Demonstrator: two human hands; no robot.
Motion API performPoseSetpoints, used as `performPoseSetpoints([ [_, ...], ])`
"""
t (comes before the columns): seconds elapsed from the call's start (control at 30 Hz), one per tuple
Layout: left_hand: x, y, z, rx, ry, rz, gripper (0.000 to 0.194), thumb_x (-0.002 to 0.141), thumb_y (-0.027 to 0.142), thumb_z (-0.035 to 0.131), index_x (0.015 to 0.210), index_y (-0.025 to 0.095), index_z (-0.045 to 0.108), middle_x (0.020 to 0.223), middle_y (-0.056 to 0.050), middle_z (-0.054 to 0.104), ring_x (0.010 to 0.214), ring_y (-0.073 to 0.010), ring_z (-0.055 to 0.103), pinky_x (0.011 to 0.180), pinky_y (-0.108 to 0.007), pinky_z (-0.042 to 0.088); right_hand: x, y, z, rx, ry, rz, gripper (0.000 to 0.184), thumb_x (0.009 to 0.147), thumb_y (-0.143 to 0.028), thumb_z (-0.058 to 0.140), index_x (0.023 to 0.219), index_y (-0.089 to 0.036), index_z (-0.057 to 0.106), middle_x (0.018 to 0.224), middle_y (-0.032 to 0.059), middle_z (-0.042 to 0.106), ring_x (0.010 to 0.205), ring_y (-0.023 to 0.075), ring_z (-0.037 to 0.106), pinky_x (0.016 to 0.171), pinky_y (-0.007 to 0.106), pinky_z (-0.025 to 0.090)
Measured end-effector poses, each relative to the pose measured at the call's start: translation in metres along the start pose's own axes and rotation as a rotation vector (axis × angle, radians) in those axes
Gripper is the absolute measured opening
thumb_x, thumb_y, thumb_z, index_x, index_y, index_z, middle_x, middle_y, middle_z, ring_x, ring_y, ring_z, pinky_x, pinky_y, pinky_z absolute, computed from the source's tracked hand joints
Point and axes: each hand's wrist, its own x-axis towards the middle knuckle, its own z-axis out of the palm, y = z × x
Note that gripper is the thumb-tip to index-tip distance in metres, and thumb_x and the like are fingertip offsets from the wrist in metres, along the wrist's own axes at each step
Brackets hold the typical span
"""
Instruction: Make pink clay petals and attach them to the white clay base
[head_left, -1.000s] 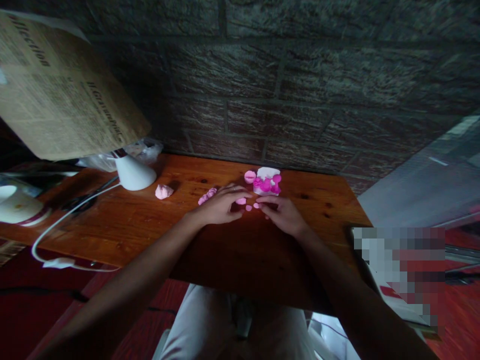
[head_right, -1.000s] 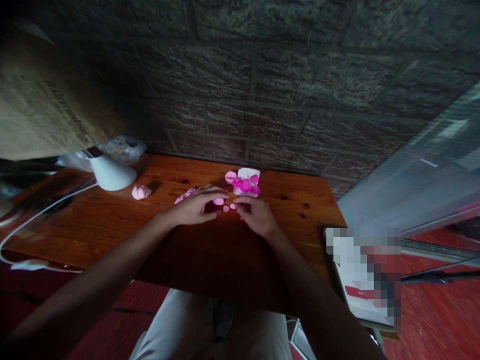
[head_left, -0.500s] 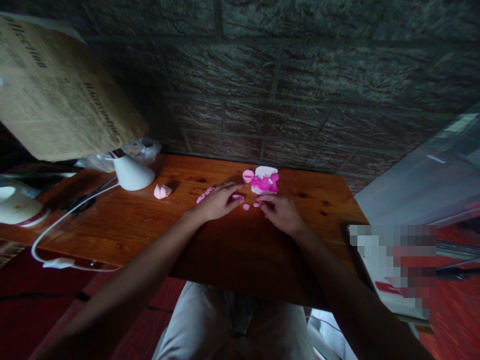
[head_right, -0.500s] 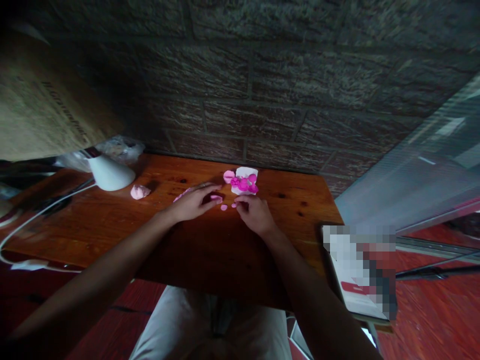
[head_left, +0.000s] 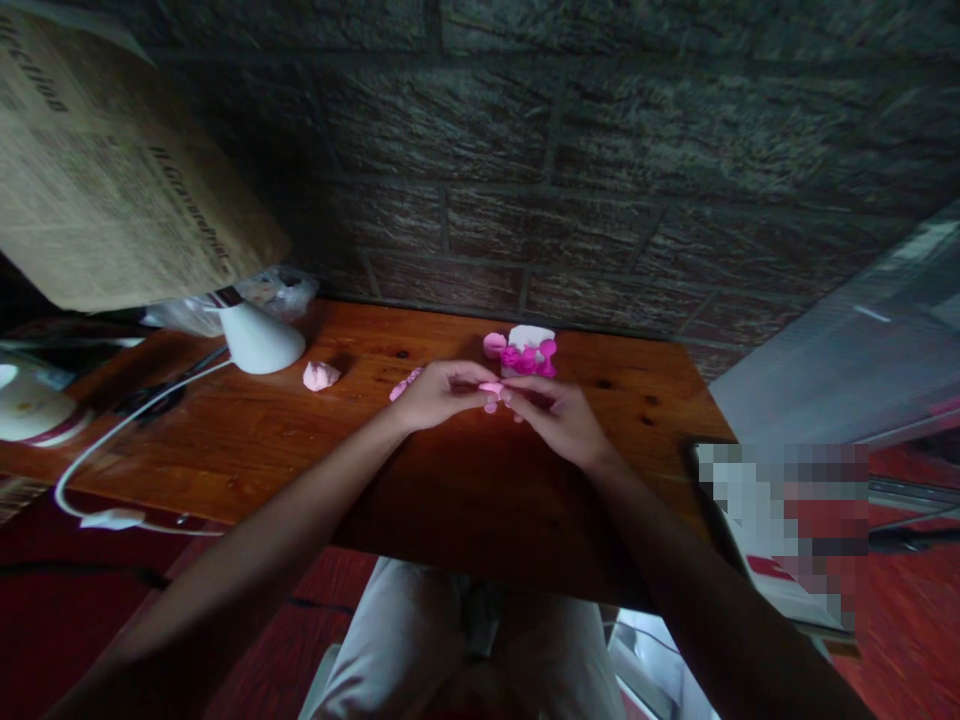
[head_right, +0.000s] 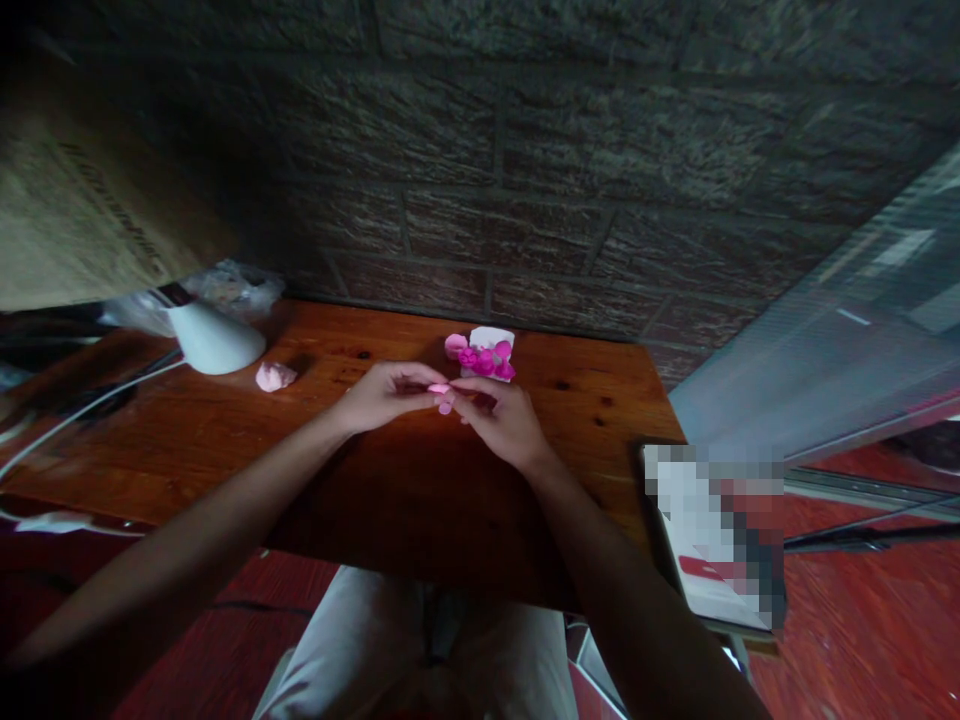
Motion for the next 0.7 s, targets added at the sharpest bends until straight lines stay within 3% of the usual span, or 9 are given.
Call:
performPoseSetpoints([
  [0.2,-0.0036,-0.0006,0.0050,0.285,0.065,0.230,0.022,0.089,0.031,0.076,0.105,0.016,0.077,0.099,-0.008,0.082,0.086,-0.0175,0.076,0.081,-0.028,0.060,-0.0021,-0.0008,-0.0013,-0.050,0.046,-0.015,0.018,0.087,-0.034,0.070,0.096,-0.023,0.081,0.091,0.0031,0.082,0.079,0.0182,0.075,0.076,0.031,0.058],
  [0.4,-0.0047,-0.0017,0.0050,0.684,0.088,0.476,0.022,0.089,0.026,0.076,0.110,0.019,0.078,0.099,-0.007,0.082,0.087,-0.0186,0.077,0.079,-0.028,0.059,-0.0034,0.0011,0.0006,-0.096,0.040,-0.003,0.019,0.088,-0.033,0.069,0.098,-0.023,0.082,0.085,0.0028,0.082,0.073,0.0179,0.075,0.075,0.031,0.059],
  [0.7,-0.0063,0.0010,0.0028,0.784,0.016,0.421,0.013,0.095,0.021,0.065,0.099,0.017,0.077,0.097,-0.009,0.079,0.089,-0.0198,0.074,0.083,-0.031,0.059,-0.0024,-0.0013,0.0005,-0.074,0.058,0.006,0.019,0.085,-0.039,0.073,0.095,-0.025,0.083,0.096,0.0025,0.083,0.084,0.0207,0.076,0.083,0.034,0.059],
])
